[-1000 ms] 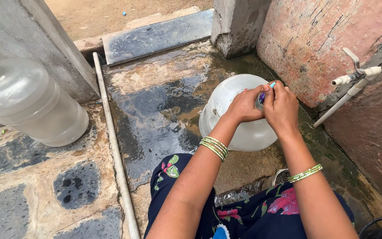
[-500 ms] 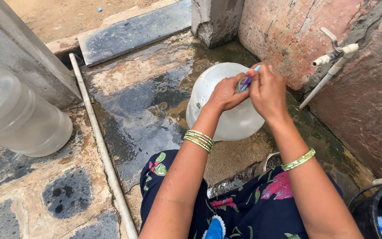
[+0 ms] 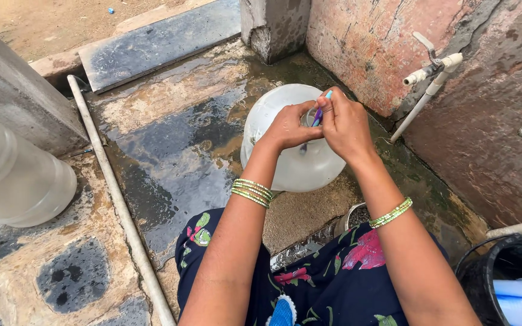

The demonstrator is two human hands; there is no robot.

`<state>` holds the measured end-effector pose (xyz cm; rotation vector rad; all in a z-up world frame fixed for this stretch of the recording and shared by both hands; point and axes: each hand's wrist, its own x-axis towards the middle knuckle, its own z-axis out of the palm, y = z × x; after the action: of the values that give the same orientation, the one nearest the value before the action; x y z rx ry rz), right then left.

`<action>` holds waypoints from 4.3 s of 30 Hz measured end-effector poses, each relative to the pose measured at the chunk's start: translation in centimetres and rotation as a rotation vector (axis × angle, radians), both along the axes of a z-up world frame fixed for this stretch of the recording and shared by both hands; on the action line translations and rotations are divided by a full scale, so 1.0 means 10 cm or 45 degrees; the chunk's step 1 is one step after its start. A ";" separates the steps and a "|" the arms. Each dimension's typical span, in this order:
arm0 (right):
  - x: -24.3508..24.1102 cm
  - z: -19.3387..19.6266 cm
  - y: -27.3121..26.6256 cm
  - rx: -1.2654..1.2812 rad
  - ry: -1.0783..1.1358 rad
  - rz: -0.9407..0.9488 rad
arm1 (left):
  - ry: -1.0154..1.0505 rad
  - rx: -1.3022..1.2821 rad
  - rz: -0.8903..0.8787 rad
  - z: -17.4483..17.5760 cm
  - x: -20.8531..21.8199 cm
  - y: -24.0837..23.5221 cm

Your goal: The person cleans a large plastic jug by shaking it with water and small stones, scrubbing the neck with a toothbrush, and wiping the exterior with a sponge.

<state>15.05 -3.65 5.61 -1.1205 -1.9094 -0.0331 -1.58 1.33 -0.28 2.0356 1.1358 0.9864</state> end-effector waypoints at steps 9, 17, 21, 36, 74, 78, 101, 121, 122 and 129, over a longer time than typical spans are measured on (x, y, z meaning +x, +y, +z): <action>0.12 0.62 -0.30 -0.105 0.274 0.122 | 0.040 -0.126 -0.008 0.36 0.00 -0.26; 0.14 0.61 -0.30 -0.235 0.086 0.158 | 0.042 -0.160 -0.033 0.38 0.05 -0.26; 0.20 0.75 -0.39 -0.127 0.295 0.289 | 0.010 -0.144 -0.074 0.40 0.04 -0.31; 0.14 0.62 -0.28 -0.141 0.067 0.130 | -0.005 -0.084 -0.079 0.26 0.06 -0.18; 0.12 -0.07 0.01 -0.251 0.595 -0.049 | 0.101 0.389 0.012 0.11 0.15 -0.27; 0.15 -0.20 0.08 -0.356 0.839 0.030 | 0.280 0.306 -0.102 0.23 0.02 -0.18; 0.11 0.36 -0.19 -0.097 -0.707 0.435 | 0.368 -0.129 -0.612 -0.03 0.01 0.17; 0.61 -0.52 0.33 -0.580 1.230 0.247 | 0.087 0.145 -0.022 0.16 0.20 -0.15; 0.58 -0.45 0.30 -0.616 1.046 0.353 | 0.147 0.071 -0.194 0.25 0.06 -0.10; 0.37 0.12 0.09 -0.706 0.326 0.671 | -0.059 -0.224 -0.762 0.08 -0.25 0.07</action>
<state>18.77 -2.78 6.81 -0.8671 -1.9665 0.9330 -4.11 1.99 0.52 2.0118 0.5065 0.6017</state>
